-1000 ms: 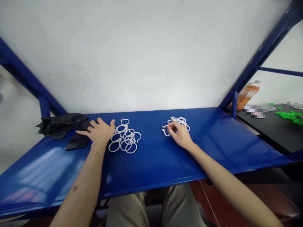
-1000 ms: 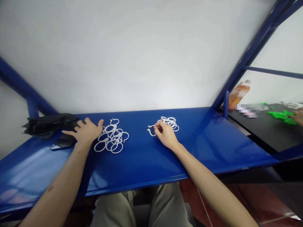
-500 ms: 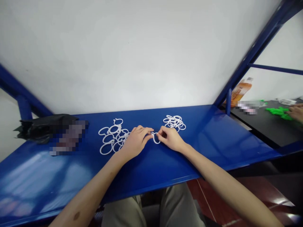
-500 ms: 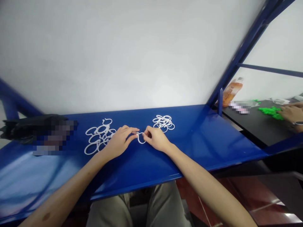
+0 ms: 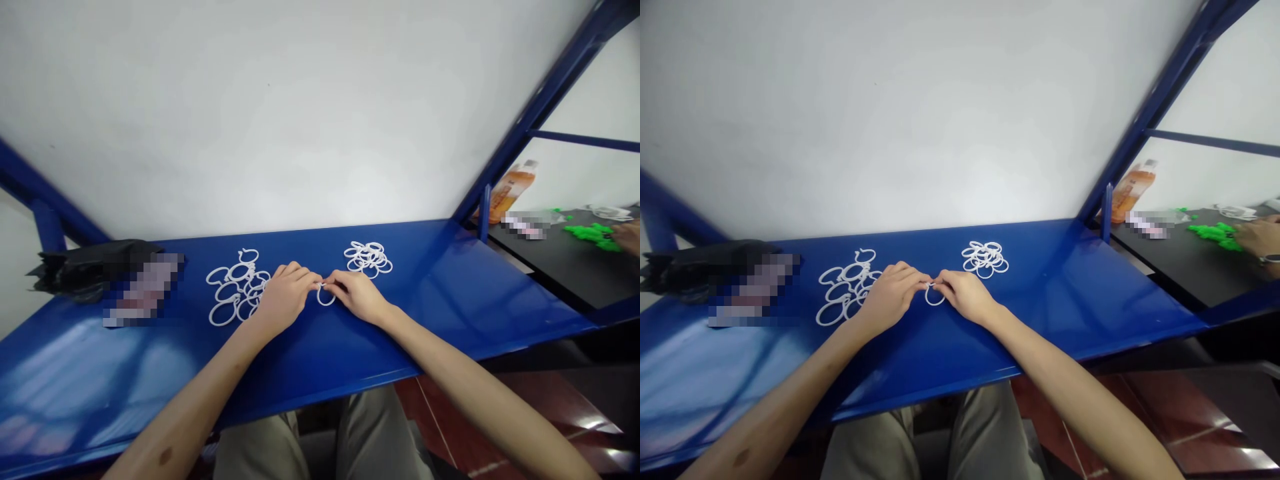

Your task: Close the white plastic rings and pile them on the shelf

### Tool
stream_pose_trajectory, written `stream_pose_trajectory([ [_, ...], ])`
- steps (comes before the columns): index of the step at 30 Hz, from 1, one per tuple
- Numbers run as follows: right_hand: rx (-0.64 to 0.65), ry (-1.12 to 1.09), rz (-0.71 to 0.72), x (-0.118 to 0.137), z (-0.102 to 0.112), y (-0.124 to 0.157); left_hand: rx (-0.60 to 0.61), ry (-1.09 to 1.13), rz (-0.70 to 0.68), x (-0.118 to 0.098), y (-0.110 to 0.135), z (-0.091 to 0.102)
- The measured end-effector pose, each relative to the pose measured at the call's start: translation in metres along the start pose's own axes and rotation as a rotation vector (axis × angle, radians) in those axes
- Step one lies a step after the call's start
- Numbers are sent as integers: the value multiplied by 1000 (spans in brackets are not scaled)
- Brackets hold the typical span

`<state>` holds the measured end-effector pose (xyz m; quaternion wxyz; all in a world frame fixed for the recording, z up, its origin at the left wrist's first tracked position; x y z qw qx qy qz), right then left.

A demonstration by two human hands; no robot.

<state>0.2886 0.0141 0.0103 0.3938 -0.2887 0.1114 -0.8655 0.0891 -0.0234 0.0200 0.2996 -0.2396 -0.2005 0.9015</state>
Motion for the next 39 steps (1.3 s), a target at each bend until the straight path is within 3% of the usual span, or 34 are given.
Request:
stream_pose_trajectory([
  [7,-47,208,204,2,-1,6,-103,7,-14,-3,1,-2],
  [12,0,349,247,3,-4,8,-48,-7,32,3,0,-4],
  [16,-53,333,167,2,3,2,-9,-163,197,13,-2,6],
  [20,-211,400,-38,-17,22,-2,72,-399,369,25,5,19],
  [23,-287,507,-278,-43,38,1,201,-414,387,30,11,22],
  [26,-269,561,-404,-63,47,5,256,-337,362,32,14,18],
  [34,-276,562,-345,-67,40,5,81,-118,201,26,6,10],
  [39,-311,585,-332,-65,40,5,36,3,145,15,2,11],
])
Point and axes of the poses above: each hand's wrist, its own y-axis away from the middle knuckle, its own z-axis out of the back of the hand, x = y × z, the point moved 1 cm from there along -y, towards the middle knuckle, and after that the axes turned 10 degrees about y, right-handed, at the moved point
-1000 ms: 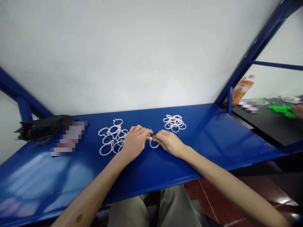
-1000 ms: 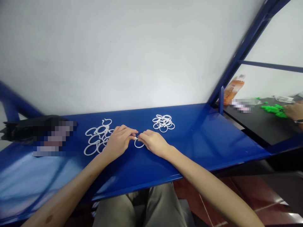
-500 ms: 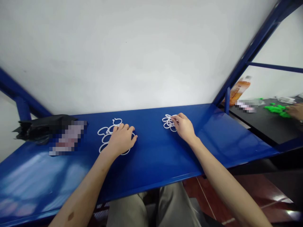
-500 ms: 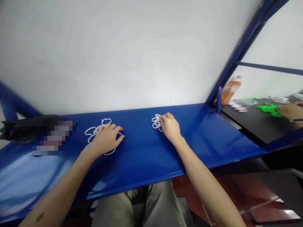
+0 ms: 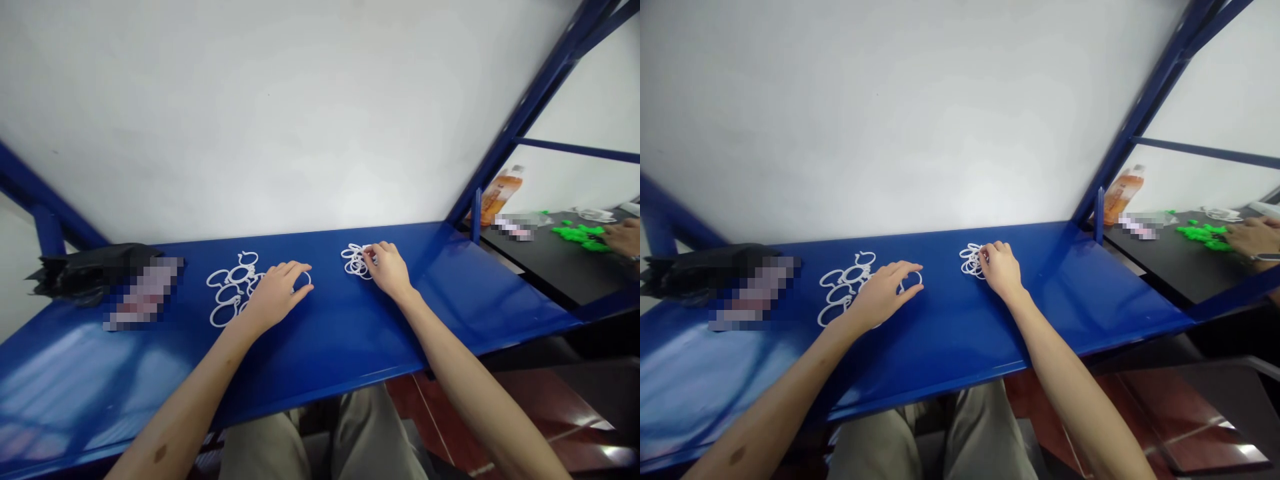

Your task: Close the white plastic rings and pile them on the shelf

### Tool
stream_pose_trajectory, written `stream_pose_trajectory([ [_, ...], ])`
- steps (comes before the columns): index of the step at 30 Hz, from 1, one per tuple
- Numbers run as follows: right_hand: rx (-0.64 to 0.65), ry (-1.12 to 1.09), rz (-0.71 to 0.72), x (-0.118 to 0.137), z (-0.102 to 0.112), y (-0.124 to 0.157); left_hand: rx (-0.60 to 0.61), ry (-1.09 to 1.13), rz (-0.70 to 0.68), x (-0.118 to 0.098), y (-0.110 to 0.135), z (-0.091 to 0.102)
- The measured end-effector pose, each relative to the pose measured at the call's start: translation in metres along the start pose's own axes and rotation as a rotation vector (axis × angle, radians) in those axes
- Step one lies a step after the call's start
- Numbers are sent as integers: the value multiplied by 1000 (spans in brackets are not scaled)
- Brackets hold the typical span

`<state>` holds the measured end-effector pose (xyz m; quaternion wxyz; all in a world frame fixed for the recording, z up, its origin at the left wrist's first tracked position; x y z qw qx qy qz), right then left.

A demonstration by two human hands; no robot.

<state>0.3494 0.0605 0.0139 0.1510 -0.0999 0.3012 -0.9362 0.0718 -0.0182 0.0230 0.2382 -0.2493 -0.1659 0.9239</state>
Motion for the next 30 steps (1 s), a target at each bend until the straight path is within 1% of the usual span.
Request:
stream_pose_trajectory([
  [3,-21,-20,6,8,7,0,-30,55,-23,-7,-1,0],
  [5,-28,-102,31,20,12,2,-68,91,-62,-10,-1,-1],
  [6,-12,-176,57,28,15,3,-90,104,-83,-12,-1,-3],
  [8,76,-381,122,45,18,8,-126,121,-113,-14,0,-6],
  [10,216,-601,157,60,18,14,-132,141,-130,-16,1,-9],
  [13,378,-840,109,74,13,21,-67,192,-153,-20,3,-14],
  [15,423,-934,62,76,9,24,-25,225,-164,-22,3,-16],
  [17,431,-1004,22,75,5,25,-24,239,-162,-22,2,-15],
  [21,437,-1083,-39,71,4,21,-71,151,-159,-16,-1,-12],
  [24,472,-1071,-64,70,6,19,-69,74,-188,-12,-2,-9],
  [26,488,-1047,-73,69,5,20,-66,64,-203,-12,-3,-8],
  [28,484,-1016,-61,69,5,21,-73,73,-214,-13,-3,-9],
  [30,480,-995,-19,69,4,22,-86,89,-223,-14,-3,-10],
])
Point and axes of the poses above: each hand's wrist, its own y-axis away from the middle knuckle, its own z-axis out of the back of the hand, x = y × z, the point moved 1 cm from there along -y, towards the middle knuckle, and after that the axes turned 10 degrees about y, right-handed, at the moved point
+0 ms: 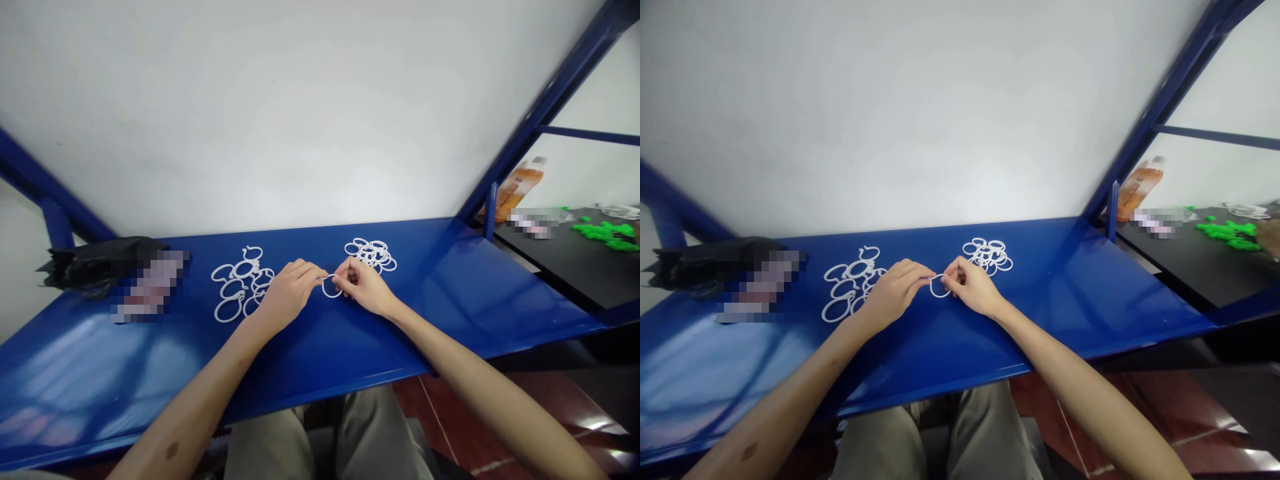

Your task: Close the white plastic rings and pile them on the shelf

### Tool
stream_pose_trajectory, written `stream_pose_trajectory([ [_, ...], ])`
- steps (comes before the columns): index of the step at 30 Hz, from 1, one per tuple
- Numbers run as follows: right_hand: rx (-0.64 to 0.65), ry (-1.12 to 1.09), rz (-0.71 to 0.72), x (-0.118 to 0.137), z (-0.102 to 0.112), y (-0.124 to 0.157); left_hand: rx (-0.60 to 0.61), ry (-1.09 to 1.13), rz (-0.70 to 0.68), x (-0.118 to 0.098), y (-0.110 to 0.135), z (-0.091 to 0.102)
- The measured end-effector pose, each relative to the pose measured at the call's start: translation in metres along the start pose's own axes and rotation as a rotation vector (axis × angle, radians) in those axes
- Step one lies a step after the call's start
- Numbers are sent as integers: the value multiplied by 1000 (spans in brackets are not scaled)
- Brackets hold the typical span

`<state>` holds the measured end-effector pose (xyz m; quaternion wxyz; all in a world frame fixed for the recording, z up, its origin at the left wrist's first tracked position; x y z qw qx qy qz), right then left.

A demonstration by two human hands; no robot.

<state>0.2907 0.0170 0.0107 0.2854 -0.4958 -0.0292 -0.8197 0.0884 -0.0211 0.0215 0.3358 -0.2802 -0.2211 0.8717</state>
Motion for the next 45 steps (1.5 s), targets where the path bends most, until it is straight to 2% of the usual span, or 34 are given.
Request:
stream_pose_trajectory([
  [5,51,46,58,0,-1,2,-16,-12,0,1,1,-1],
  [11,100,136,121,4,3,4,57,-42,-3,-2,3,4],
  [15,165,232,181,4,3,7,100,-34,-36,-1,5,2],
  [17,159,256,192,4,1,6,114,-35,-24,0,5,0],
  [20,68,297,211,4,0,3,89,-68,48,5,2,-1],
  [23,-139,444,250,5,8,-2,5,-197,176,17,2,4],
  [26,-381,588,166,-2,27,-7,-92,-377,355,39,10,13],
  [28,-487,639,73,-12,41,-9,-123,-472,499,54,18,18],
  [31,-541,685,-33,-28,57,-12,-49,-495,668,69,26,23],
  [34,-548,667,-95,-40,62,-15,63,-489,766,68,24,25],
  [36,-554,653,-103,-44,62,-17,103,-501,772,62,20,26],
  [39,-573,657,-81,-45,61,-17,124,-483,711,53,14,26],
  [45,-571,672,12,-32,55,-14,133,-278,470,39,11,14],
])
Point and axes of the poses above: each hand's wrist, its own y-axis away from the middle knuckle, its own z-axis out of the back of the hand, x = y × z, the point moved 1 cm from there along -y, towards the middle knuckle, and after that the axes turned 10 degrees about y, right-handed, at the moved point
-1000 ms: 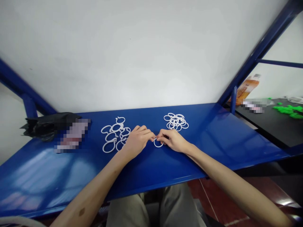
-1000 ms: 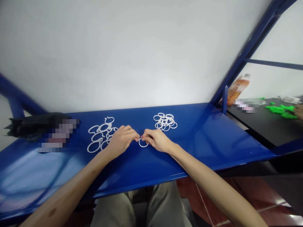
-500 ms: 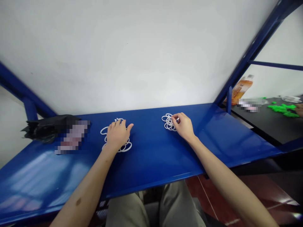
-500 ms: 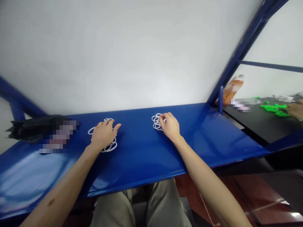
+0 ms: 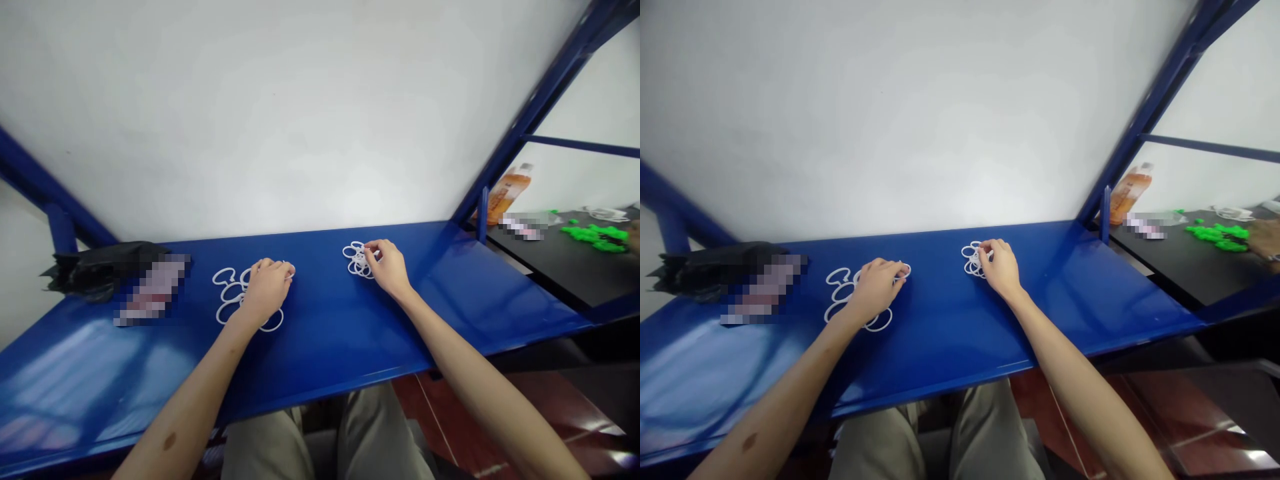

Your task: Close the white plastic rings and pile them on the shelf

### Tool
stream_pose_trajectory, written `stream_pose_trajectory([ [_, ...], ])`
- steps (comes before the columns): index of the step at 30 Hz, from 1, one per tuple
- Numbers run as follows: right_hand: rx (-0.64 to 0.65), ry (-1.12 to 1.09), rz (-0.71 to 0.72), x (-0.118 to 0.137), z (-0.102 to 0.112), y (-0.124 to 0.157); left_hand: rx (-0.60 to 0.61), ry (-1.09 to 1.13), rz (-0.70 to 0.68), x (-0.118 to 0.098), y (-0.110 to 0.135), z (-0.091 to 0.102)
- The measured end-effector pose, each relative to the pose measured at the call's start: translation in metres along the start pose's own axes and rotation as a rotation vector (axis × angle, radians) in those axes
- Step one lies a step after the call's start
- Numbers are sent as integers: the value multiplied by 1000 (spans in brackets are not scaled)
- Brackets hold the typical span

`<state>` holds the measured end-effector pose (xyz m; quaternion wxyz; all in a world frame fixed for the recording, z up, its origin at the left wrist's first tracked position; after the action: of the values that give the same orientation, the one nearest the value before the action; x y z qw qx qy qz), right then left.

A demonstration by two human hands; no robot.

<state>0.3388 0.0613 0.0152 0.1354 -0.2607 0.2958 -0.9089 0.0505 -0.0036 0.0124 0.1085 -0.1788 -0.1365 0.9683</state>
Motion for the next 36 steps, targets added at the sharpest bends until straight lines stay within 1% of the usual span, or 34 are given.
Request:
stream_pose_trajectory([
  [2,-5,-14,45,11,3,3,14,86,-127,-9,1,-3],
  [4,36,-63,94,24,6,9,3,162,-248,-21,2,-3],
  [5,88,-106,117,32,6,12,-25,193,-300,-27,3,-3],
  [7,241,-213,146,45,5,19,-88,244,-398,-38,5,0],
  [9,380,-324,139,55,2,26,-151,263,-486,-46,8,2],
  [10,426,-379,123,59,0,29,-173,257,-522,-49,9,3],
  [12,474,-485,82,61,-5,33,-190,230,-578,-53,11,4],
  [14,476,-551,46,61,-9,35,-199,229,-598,-56,12,3],
  [16,439,-536,44,59,-10,35,-243,281,-558,-58,12,3],
  [19,379,-402,121,58,-7,32,-358,401,-391,-58,10,2],
  [20,375,-357,161,58,-5,32,-366,438,-340,-57,10,1],
  [21,379,-323,206,59,-4,32,-346,473,-300,-56,9,0],
  [25,404,-250,433,60,-5,35,-141,614,-216,-51,7,-5],
  [26,401,-229,488,60,-6,37,-112,636,-201,-51,7,-5],
  [30,353,-112,652,59,-10,43,-83,665,-170,-51,8,-3],
  [33,329,-20,758,59,-8,47,-49,700,-141,-51,10,-2],
  [36,346,44,798,61,-6,49,-23,726,-93,-48,9,-4],
])
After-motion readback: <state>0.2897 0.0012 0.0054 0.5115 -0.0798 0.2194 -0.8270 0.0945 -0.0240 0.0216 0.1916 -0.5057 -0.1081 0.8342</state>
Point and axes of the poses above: each hand's wrist, its own y-axis away from the middle knuckle, its own z-axis out of the back of the hand, x = y × z, the point moved 1 cm from there along -y, towards the middle knuckle, and after that the axes turned 10 degrees about y, right-handed, at the moved point
